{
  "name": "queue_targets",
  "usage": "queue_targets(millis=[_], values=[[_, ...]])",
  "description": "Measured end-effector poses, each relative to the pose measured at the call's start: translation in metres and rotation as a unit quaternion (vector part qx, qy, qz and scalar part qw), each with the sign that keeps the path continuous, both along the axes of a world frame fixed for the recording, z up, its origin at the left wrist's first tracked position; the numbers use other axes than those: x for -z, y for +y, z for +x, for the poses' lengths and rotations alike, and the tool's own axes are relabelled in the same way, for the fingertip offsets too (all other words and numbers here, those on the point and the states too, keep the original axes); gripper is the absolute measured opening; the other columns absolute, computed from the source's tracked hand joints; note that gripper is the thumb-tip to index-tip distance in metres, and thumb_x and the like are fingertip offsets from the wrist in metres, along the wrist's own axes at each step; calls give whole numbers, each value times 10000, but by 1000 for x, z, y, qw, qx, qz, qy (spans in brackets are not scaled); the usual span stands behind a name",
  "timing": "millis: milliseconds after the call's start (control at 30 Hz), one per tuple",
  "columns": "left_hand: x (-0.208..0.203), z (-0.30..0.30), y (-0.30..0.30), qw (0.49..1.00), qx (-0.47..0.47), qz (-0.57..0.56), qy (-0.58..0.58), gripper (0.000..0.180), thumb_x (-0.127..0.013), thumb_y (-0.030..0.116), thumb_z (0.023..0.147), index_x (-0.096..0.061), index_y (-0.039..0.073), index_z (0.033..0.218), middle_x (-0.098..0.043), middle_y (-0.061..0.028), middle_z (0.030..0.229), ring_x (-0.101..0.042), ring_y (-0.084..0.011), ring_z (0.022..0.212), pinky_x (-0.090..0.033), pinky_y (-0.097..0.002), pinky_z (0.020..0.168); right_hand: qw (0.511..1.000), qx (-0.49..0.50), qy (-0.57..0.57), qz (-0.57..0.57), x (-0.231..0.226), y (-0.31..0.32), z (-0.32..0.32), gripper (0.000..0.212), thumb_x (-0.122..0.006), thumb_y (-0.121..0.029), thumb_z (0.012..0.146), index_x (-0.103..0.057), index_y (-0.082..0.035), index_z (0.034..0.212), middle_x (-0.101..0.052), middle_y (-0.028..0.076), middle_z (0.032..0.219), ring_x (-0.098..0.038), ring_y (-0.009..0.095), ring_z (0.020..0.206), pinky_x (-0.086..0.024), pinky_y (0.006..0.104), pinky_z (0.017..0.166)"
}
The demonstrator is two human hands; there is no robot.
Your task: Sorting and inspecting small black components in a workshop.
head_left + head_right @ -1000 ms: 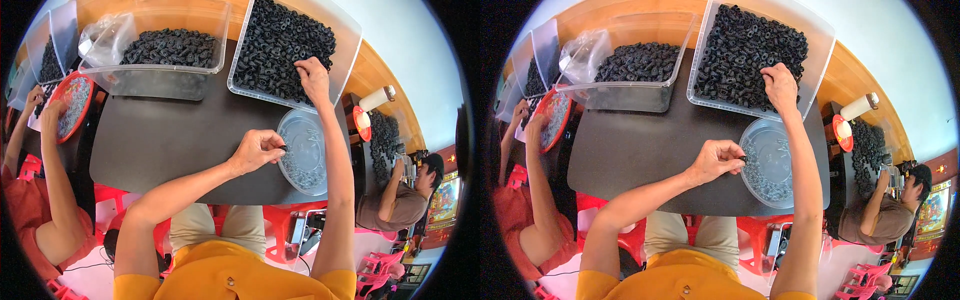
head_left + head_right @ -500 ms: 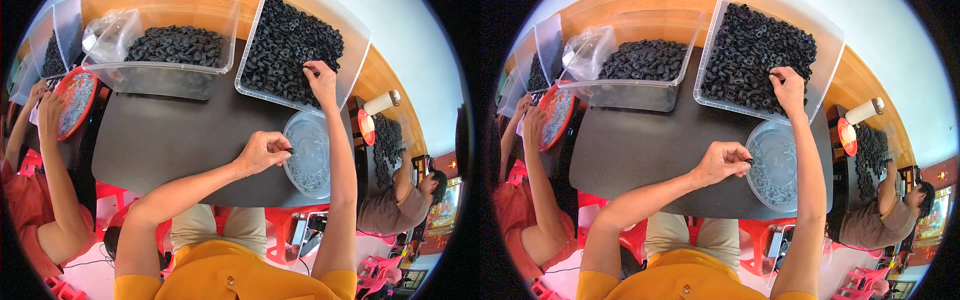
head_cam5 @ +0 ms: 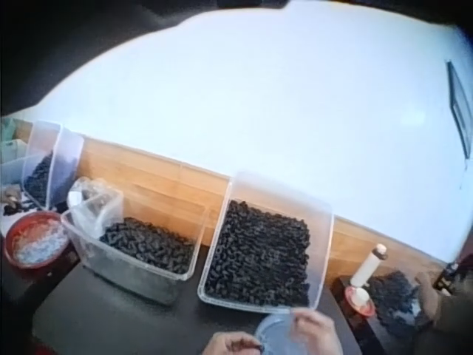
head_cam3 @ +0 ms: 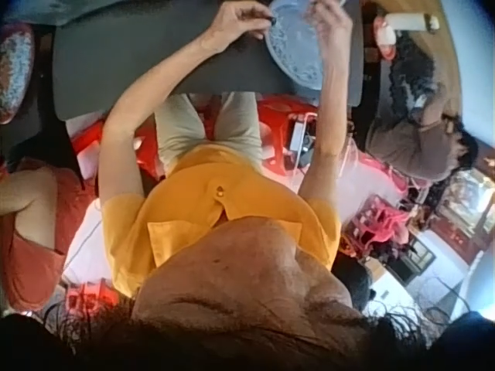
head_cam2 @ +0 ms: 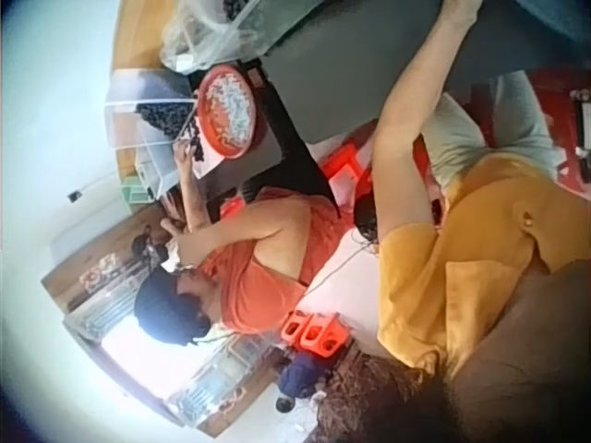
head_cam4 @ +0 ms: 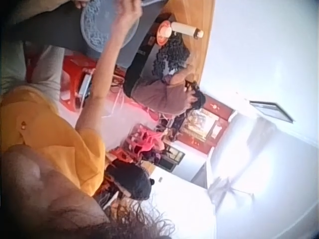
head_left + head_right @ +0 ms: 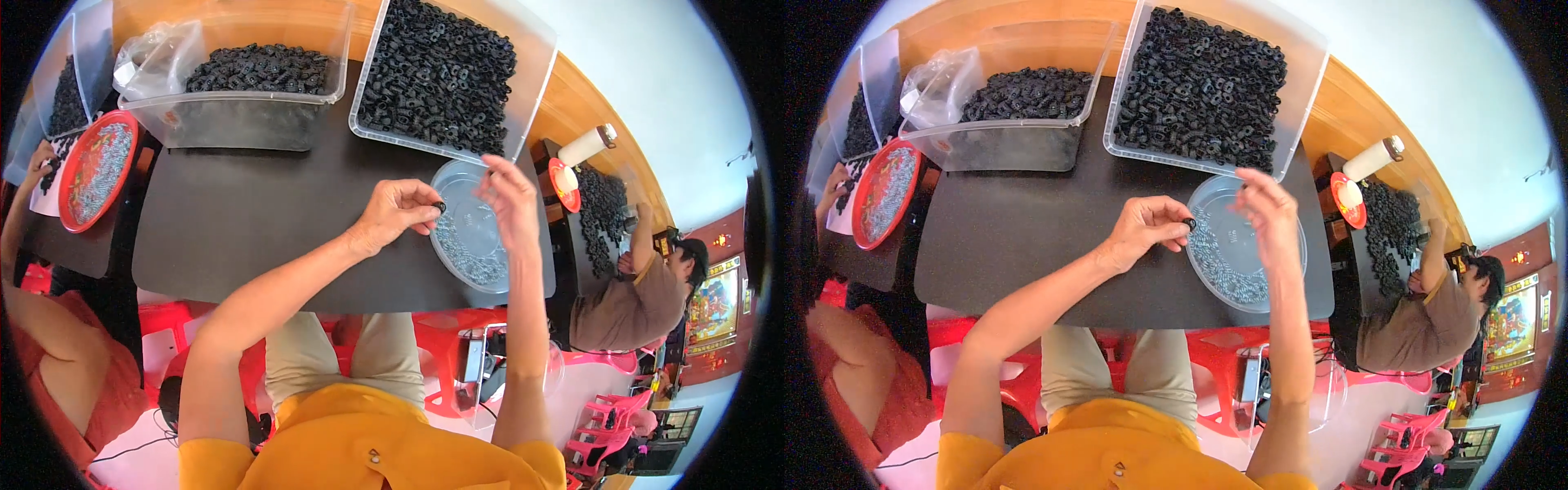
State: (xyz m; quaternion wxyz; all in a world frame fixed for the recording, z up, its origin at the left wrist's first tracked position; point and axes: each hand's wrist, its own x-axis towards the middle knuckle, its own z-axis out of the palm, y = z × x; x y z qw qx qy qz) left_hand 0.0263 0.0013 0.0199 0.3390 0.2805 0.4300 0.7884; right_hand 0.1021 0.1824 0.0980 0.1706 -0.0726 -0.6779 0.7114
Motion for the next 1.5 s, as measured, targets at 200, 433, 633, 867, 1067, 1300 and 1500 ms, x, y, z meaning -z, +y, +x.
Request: queue_targets(millis=[200, 433, 633, 867, 1067, 1300, 1500], values=[[-5, 7, -1, 1000, 18, 4, 17, 175, -634, 75, 806, -631, 18, 971, -639, -46, 833, -618, -104, 730, -531, -232, 621, 999, -23, -31, -18, 29, -27, 39, 152, -612, -40, 803, -583, 12, 942, -619, 73, 840, -613, 142, 751, -540, 304, 714], [-5, 13, 0, 999, 40, 15, 30, 175, -632, 78, 803, -634, -8, 955, -638, -57, 859, -613, -110, 757, -534, -250, 650, 999, -7, -20, -37, 30, -42, 51, 143, -599, -28, 818, -602, 28, 950, -634, 94, 873, -630, 154, 764, -543, 287, 714], [-4, 13, 1, 998, 45, 13, 30, 161, -633, 59, 798, -635, -6, 945, -639, -58, 860, -611, -107, 757, -535, -249, 660, 1000, 9, -14, -9, 30, -42, 54, 140, -618, -18, 802, -613, 37, 931, -638, 92, 851, -633, 157, 746, -543, 279, 709], [-1, 13, 2, 999, 40, 2, 34, 161, -640, 37, 786, -635, -19, 937, -640, -75, 849, -615, -121, 747, -541, -256, 653, 998, 41, -28, 40, 28, -47, 52, 123, -614, 10, 792, -620, 43, 909, -640, 91, 827, -627, 143, 723, -541, 269, 682], [-1, 15, 3, 999, 33, -8, 24, 157, -642, 20, 778, -633, -46, 921, -642, -95, 821, -622, -132, 722, -544, -260, 640, 993, 35, -44, 107, 26, -44, 52, 111, -603, 33, 786, -613, 46, 896, -633, 82, 780, -621, 134, 710, -534, 252, 655], [3, 15, 3, 998, 21, -25, 52, 127, -639, 2, 765, -628, -55, 878, -638, -82, 779, -613, -116, 683, -533, -251, 618, 938, 69, -108, 321, 17, -54, 47, 77, -615, 32, 754, -616, 26, 831, -635, 91, 739, -622, 130, 683, -504, 255, 600], [5, 16, 3, 994, -24, -51, 97, 119, -630, -19, 752, -623, -59, 864, -635, -75, 723, -601, -101, 620, -511, -239, 569, 903, 82, -114, 407, 12, -62, 38, 68, -619, 15, 727, -603, 21, 794, -625, 140, 727, -631, 215, 655, -487, 299, 572]])
